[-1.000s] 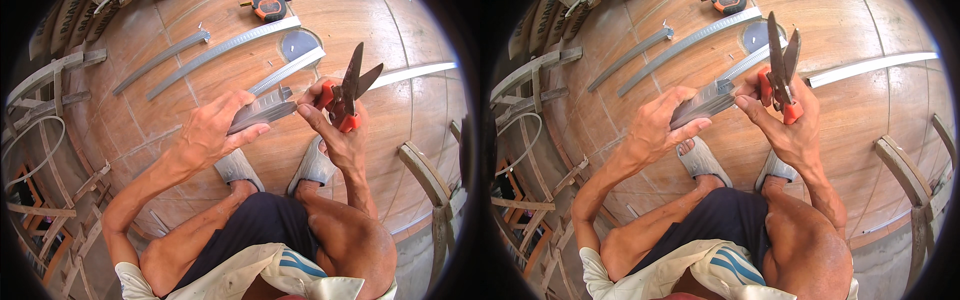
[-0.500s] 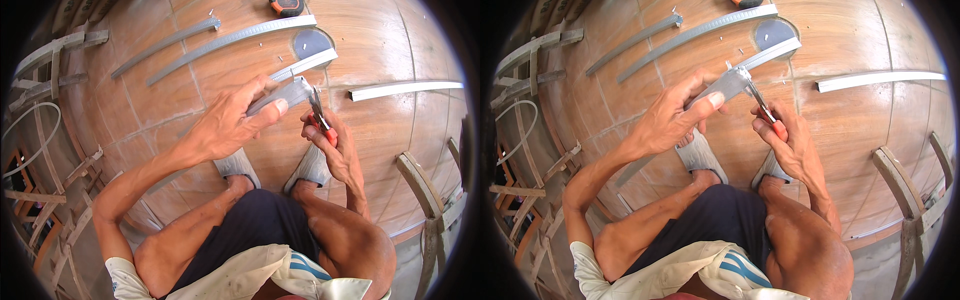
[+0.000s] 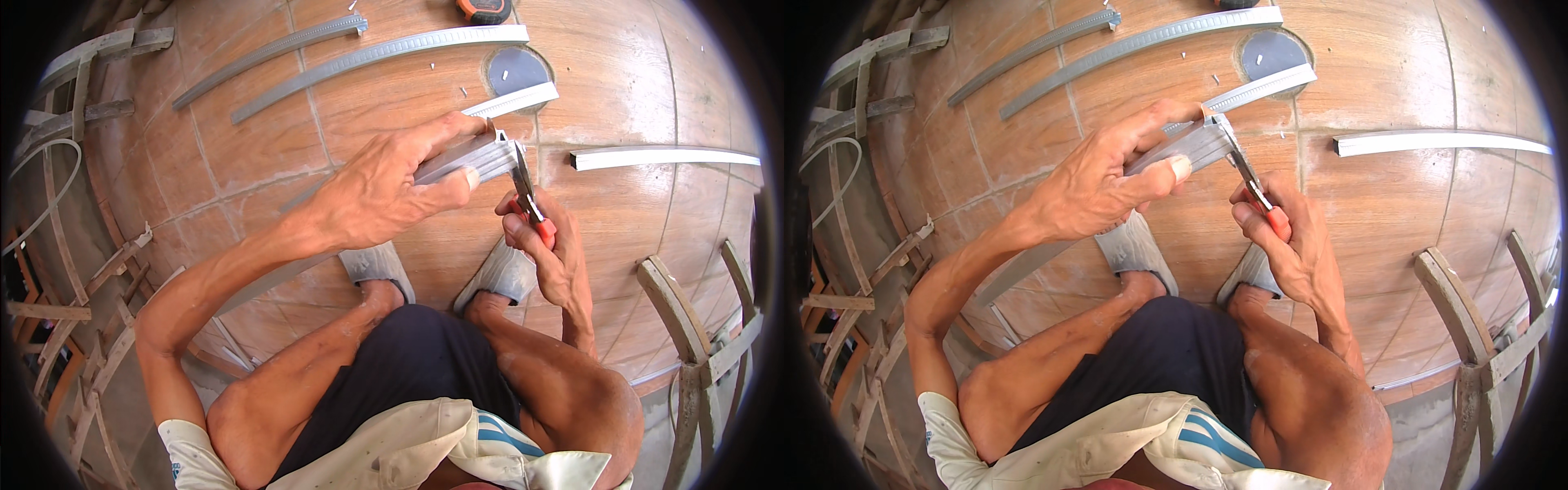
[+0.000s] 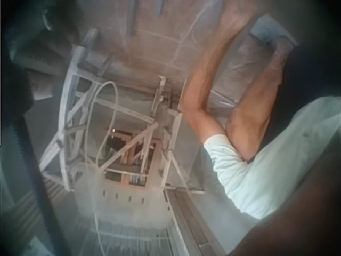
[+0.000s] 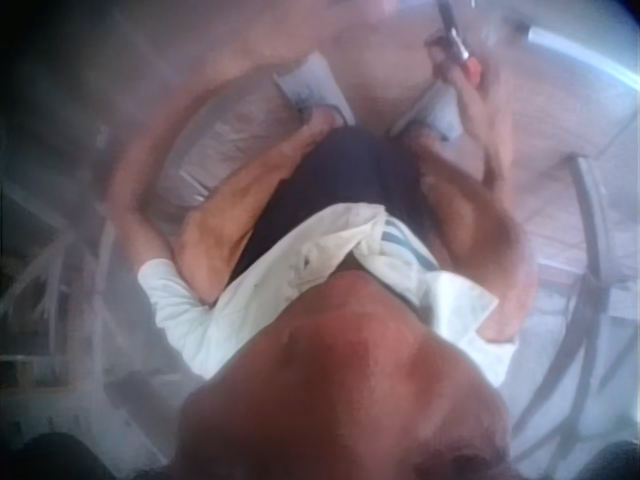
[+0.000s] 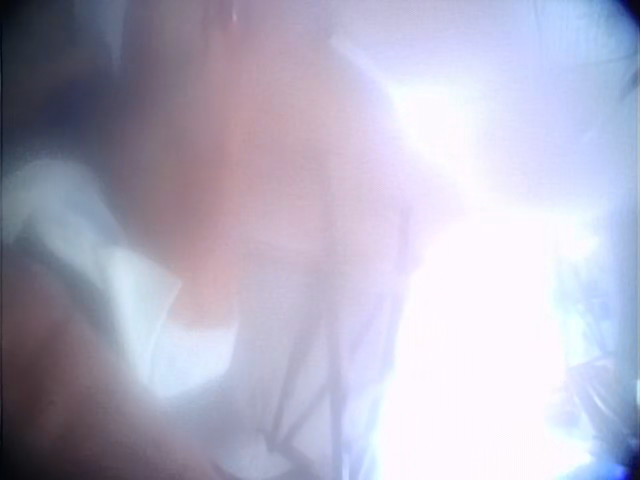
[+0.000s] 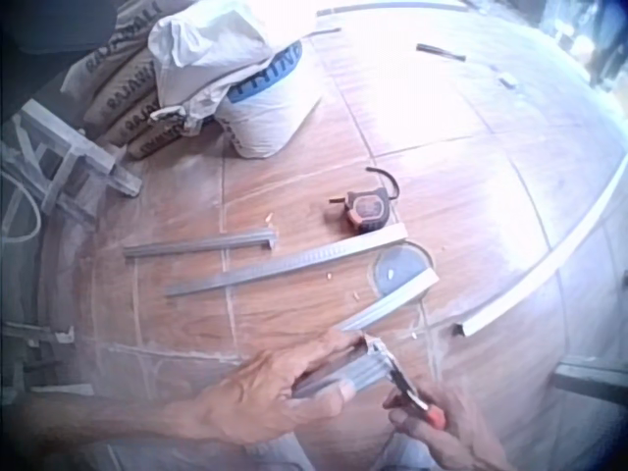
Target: The person sits on the floor and uses red-handled tin snips to cut a long, silver metal profile into shorter segments. They repeatedly position the snips, cut the profile, and place the cut pieces on the floor.
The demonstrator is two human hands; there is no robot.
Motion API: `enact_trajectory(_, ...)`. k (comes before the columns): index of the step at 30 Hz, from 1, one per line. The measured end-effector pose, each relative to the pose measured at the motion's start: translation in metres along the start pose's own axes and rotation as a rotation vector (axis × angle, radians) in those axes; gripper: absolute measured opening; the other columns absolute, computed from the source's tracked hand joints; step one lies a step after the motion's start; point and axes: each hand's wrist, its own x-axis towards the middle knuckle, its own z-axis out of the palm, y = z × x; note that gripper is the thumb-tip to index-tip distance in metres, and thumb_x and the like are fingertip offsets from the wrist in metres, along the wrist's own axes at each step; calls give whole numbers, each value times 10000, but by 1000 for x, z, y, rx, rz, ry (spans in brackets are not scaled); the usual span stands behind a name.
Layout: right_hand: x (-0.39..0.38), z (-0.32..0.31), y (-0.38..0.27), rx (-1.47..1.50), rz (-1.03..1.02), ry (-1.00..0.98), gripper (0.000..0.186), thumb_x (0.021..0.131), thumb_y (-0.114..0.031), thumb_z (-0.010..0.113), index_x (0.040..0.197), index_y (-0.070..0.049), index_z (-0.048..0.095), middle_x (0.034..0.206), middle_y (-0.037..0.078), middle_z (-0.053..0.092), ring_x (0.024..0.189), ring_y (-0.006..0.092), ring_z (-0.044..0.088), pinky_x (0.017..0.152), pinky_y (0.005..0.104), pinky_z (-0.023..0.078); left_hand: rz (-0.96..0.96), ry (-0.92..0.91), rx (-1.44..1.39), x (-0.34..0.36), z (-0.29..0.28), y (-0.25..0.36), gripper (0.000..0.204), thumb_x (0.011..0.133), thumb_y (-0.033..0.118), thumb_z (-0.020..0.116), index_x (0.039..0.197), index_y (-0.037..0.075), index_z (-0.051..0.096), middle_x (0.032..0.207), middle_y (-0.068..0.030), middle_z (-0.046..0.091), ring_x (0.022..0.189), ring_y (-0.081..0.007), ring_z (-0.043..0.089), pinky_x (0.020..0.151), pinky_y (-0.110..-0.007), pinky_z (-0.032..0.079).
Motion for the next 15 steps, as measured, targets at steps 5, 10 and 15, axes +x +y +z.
enact_trajectory(5,-1,-2,5,110,6,-54,262,985,-237,713,1128,-17,708,918,79,654,825,179,607,777,352,494,20,16,45,-1,-1,3,624,974,355,624,1480,-5,560,1005,-175,701,875,-256,656,807,-396,538)
enact_trajectory(10,0,-4,4,71,-14,-68,270,984,-253,714,1134,-28,706,939,74,657,865,176,609,812,350,493,84,33,50,-1,0,-1,615,975,345,618,1476,-6,556,1001,-180,698,854,-254,653,799,-394,544)
enact_trajectory(15,-3,-6,0,82,15,-69,258,983,-249,709,1119,-30,702,915,68,646,861,176,599,815,342,479,29,2,66,0,-2,8,615,970,340,619,1478,-1,555,977,-190,691,848,-258,650,786,-395,537)
